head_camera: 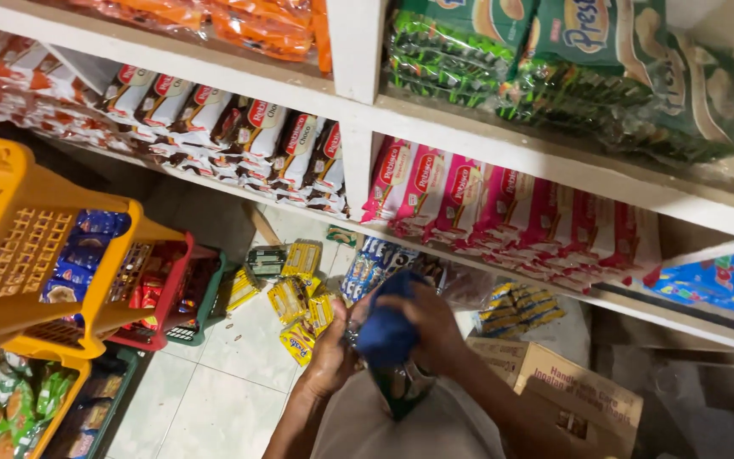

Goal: The person wipes packages of cookies with a blue cloth and places them onto a shelf, then picks up multiple fallen snack packages from the floor and organizes them.

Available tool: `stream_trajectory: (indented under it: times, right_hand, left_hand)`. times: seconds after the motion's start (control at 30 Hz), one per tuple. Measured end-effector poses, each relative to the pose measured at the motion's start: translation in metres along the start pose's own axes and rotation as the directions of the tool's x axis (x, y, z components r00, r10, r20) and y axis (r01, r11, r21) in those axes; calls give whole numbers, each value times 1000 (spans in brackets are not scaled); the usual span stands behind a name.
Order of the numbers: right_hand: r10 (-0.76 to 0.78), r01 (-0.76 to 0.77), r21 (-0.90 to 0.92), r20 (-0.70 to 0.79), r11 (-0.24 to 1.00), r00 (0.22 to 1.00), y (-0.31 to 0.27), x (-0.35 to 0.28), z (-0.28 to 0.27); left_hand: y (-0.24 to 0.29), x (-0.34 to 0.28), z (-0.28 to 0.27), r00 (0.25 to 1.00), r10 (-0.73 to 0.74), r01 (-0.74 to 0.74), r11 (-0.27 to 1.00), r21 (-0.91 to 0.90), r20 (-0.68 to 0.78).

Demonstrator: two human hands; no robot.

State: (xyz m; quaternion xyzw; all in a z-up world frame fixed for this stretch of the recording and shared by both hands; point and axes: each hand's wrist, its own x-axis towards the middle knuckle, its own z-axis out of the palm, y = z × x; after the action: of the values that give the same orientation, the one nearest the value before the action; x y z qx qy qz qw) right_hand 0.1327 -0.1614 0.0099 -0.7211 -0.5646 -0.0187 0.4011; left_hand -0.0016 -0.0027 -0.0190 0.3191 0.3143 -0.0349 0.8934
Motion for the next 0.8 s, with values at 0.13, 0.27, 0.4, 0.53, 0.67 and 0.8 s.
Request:
stream_trajectory:
  times: [0.13,0.27,0.4,0.53,0.67,0.8]
  right_hand:
    - [307,-312,65,78,948,948,19,-14,3]
    - [135,-138,114,36,984,990,-5,-17,16]
    - [-9,-9,100,182,995,983,-29,-9,15]
    - [64,-67,69,48,995,997,-5,1,9]
    - [206,-205,44,-25,978,978,4,13,-14]
    - [173,-173,-5,71,985,982,-1,-9,4]
  left_hand:
    - [10,-9,9,927,227,-219,974,-57,298]
    - [6,-7,6,943,206,-182,977,-113,262]
    - [7,-5,8,944,221,-251,963,98,244]
    - [7,-9,13,983,153,-160,985,68,99]
    - [19,-20,29,954,183,-180,983,-32,237]
    - [10,-12,15,953,202,-197,979,-47,225]
